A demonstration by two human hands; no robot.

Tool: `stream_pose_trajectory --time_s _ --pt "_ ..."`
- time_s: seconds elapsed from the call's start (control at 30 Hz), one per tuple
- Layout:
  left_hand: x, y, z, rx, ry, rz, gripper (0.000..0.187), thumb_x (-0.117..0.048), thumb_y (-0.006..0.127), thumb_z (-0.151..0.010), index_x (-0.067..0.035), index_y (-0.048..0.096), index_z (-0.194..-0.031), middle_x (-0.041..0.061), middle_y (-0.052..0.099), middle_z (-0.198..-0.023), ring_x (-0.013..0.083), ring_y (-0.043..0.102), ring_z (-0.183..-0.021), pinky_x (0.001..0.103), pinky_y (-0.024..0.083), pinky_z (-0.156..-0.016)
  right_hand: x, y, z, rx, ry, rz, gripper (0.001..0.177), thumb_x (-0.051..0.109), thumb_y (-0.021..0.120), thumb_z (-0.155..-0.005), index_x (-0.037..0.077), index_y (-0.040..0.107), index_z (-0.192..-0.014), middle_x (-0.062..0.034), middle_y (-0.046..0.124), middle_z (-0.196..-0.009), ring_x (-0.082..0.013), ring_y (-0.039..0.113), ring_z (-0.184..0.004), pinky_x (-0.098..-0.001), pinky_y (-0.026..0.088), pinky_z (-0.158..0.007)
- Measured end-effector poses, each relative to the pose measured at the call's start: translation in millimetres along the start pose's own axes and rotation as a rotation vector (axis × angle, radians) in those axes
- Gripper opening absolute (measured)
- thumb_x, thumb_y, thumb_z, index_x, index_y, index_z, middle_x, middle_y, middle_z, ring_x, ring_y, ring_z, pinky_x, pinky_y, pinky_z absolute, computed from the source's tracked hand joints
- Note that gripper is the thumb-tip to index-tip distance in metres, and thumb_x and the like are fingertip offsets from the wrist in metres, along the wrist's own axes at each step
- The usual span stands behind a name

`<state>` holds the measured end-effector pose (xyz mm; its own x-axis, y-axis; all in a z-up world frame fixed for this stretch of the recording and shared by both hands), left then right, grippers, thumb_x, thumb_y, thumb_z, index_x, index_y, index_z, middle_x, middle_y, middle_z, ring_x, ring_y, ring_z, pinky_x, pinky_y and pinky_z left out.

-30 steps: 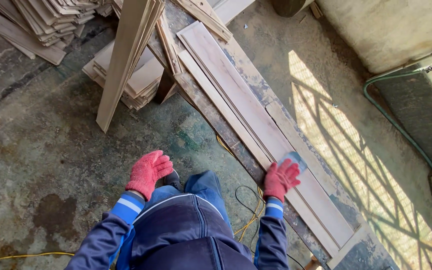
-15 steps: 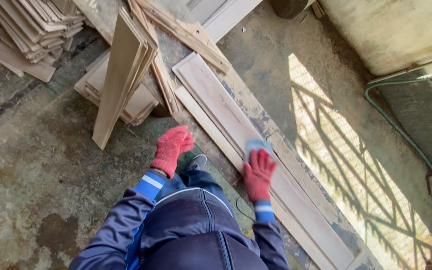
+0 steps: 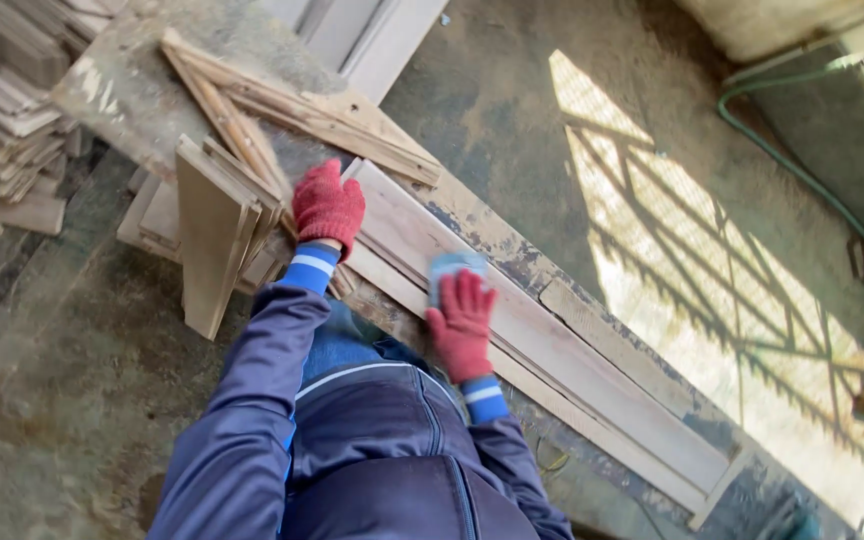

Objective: The recorder is sanding wooden planks using both a manual sanding block and an electric orbital sander.

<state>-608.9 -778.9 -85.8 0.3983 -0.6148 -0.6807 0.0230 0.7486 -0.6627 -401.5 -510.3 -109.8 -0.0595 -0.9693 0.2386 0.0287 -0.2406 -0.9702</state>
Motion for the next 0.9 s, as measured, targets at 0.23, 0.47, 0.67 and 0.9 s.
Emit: stream_pose_trajectory --time_s 0.23,0.47,0.67,0.9 --pt "15.1 21.9 -61.0 0.211 -0.094 -0.538 0.05 -0.063 0.055 -0.084 -0.024 0.081 -0.102 0.009 0.079 -0.098 0.0355 0.074 -0.102 0.047 0.059 -0.083 7.6 -1.7 27.5 -0.076 0.127 0.04 0.064 0.063 0.041 -0.1 0.029 0.048 -0.154 -0.0087 0.043 -0.161 -0.032 0.034 -0.151 -0.0561 0.018 -0.125" --pt "23.2 28.8 -86.1 0.446 0.088 -0.481 0.072 -0.057 0.038 -0.111 0.005 0.074 -0.119 0.036 0.068 -0.124 0.0533 0.059 -0.124 0.061 0.045 -0.107 10.0 -70.8 40.8 -0.333 0.167 0.098 0.055 0.06 0.039 -0.102 0.031 0.061 -0.143 -0.0029 0.058 -0.148 -0.0258 0.053 -0.134 -0.0481 0.037 -0.118" --pt "-56.0 -47.2 -14.8 0.322 0.093 0.105 0.04 -0.045 0.066 -0.108 -0.011 0.065 -0.128 0.021 0.064 -0.122 0.0369 0.059 -0.12 0.05 0.045 -0.106 -29.8 -128.3 53.2 -0.602 0.185 0.144 0.052 0.055 0.046 -0.101 0.024 0.071 -0.134 -0.0059 0.06 -0.129 -0.0305 0.055 -0.12 -0.0479 0.044 -0.11" --pt "-149.0 -128.3 72.0 0.298 1.184 0.018 0.051 0.012 0.067 -0.085 0.003 0.062 -0.135 0.022 0.059 -0.145 0.0388 0.059 -0.132 0.046 0.048 -0.114 -12.5 -179.3 49.6 -0.641 0.221 -0.248 0.049 0.033 0.047 -0.104 0.003 0.061 -0.139 -0.0239 0.052 -0.145 -0.0436 0.047 -0.141 -0.0525 0.026 -0.123"
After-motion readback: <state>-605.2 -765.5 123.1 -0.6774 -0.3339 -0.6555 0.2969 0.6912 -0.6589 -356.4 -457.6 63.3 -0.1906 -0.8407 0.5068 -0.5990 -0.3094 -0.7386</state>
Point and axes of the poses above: each hand's wrist, its own z-axis away from the middle knuckle, its own y-axis out of the palm, x = y × z, the point moved 6 cm from there along -z, towards the middle knuckle
